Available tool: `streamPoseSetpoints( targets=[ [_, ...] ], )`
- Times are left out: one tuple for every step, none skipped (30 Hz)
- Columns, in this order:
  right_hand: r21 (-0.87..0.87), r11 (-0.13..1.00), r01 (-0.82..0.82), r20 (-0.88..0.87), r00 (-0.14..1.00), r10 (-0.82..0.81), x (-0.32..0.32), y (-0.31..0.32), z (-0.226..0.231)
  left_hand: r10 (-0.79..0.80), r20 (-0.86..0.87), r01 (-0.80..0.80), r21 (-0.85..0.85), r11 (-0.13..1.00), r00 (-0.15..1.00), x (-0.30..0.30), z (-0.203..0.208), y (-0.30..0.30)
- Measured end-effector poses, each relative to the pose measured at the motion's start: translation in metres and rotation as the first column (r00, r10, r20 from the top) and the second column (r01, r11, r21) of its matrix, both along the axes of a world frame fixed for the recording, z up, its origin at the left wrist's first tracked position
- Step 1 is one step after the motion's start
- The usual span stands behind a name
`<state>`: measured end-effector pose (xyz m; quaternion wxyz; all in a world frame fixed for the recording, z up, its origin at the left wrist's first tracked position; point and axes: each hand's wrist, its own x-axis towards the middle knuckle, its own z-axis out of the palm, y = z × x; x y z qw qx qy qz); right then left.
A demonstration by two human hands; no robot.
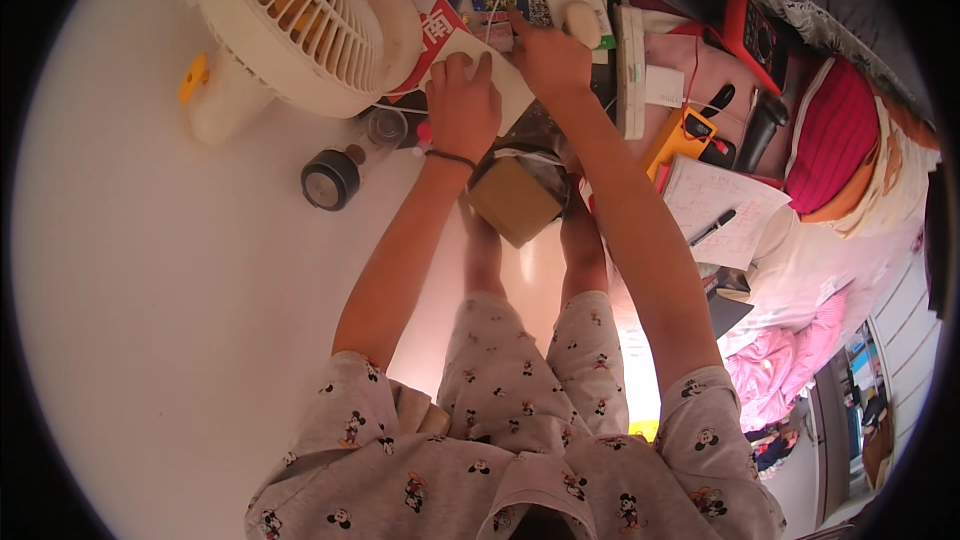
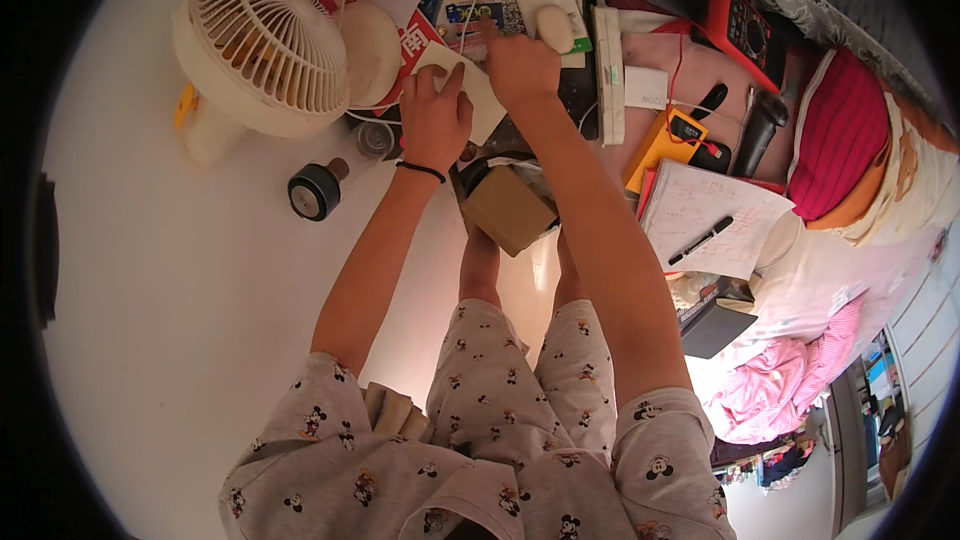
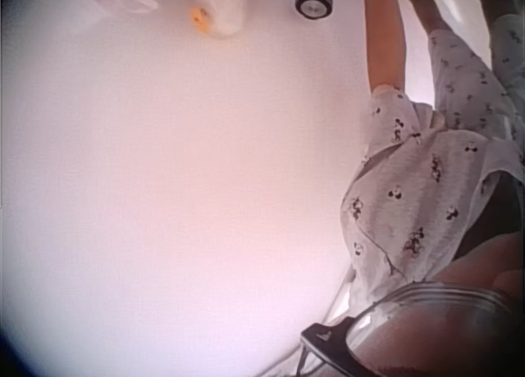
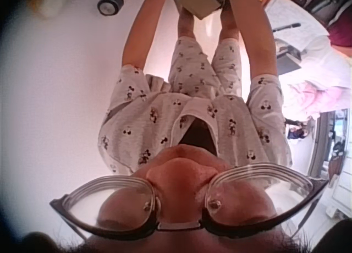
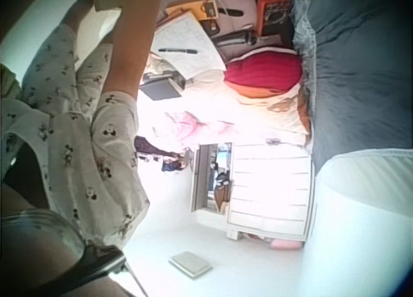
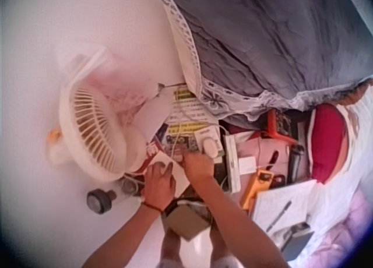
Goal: The person wipes a multimeter box, a black tablet, a white cylindrical container, a red book, and a black pen using a cloth.
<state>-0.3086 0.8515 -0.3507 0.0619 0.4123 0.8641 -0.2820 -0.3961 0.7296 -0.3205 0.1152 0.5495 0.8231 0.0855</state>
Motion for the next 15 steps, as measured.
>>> streamPoseSetpoints(
  targets=[
    [0.005,1.0,-0.006,0.004,1.0,0.006,0.001,0.001,-0.001,0.003,-0.015,-0.003,-0.004,1.0,1.0,-0.001,0.0,0.0],
    [0.012,0.999,-0.041,-0.008,0.999,0.041,0.002,0.001,-0.001,0.008,-0.011,-0.008,0.002,1.0,1.0,-0.001,0.0,0.0],
    [0.015,0.997,-0.076,-0.027,0.997,0.077,0.0,0.0,-0.001,0.006,-0.018,-0.006,-0.004,1.0,1.0,-0.003,0.001,-0.002],
    [0.016,0.997,-0.08,-0.03,0.996,0.081,0.0,0.0,0.0,0.004,-0.025,-0.004,-0.009,1.0,1.0,-0.006,0.002,-0.005],
    [-0.013,0.994,-0.108,-0.065,0.992,0.106,0.001,-0.001,0.002,0.008,-0.027,-0.008,-0.01,1.0,1.0,-0.008,0.003,-0.007],
    [-0.039,0.99,-0.136,-0.096,0.987,0.131,0.002,-0.001,0.002,0.002,-0.032,-0.003,-0.012,1.0,0.999,-0.008,0.003,-0.009],
    [-0.038,0.99,-0.139,-0.094,0.986,0.135,0.0,-0.001,0.003,-0.003,-0.036,0.003,-0.014,1.0,0.999,-0.008,0.003,-0.011],
    [-0.045,0.992,-0.119,-0.037,0.992,0.117,-0.002,-0.002,0.003,0.0,-0.035,-0.001,-0.013,1.0,0.999,-0.007,0.003,-0.012],
    [-0.051,0.994,-0.095,0.021,0.995,0.097,-0.003,-0.002,0.001,0.0,-0.031,-0.002,-0.043,0.999,1.0,-0.005,0.003,-0.013],
    [-0.05,0.994,-0.096,0.022,0.995,0.098,-0.003,-0.002,-0.001,0.001,-0.026,-0.002,-0.073,0.997,1.0,-0.003,0.003,-0.013],
    [-0.068,0.995,-0.068,0.008,0.998,0.068,-0.003,-0.002,-0.003,0.001,-0.025,-0.003,-0.072,0.997,1.0,-0.002,0.003,-0.014],
    [-0.086,0.995,-0.041,-0.007,0.999,0.041,-0.004,-0.002,-0.005,0.001,-0.019,-0.003,-0.094,0.996,1.0,-0.002,0.002,-0.015],
    [-0.086,0.995,-0.043,-0.007,0.999,0.043,-0.004,-0.002,-0.007,0.001,-0.014,-0.002,-0.115,0.993,1.0,-0.002,0.001,-0.016],
    [-0.125,0.992,-0.001,-0.006,1.0,0.0,-0.005,-0.002,-0.009,0.003,-0.014,-0.004,-0.115,0.993,1.0,-0.001,0.001,-0.017],
    [-0.165,0.985,0.042,-0.003,0.999,-0.043,-0.006,-0.002,-0.009,0.001,-0.011,-0.002,-0.123,0.992,1.0,-0.001,0.0,-0.017]
  ],
)
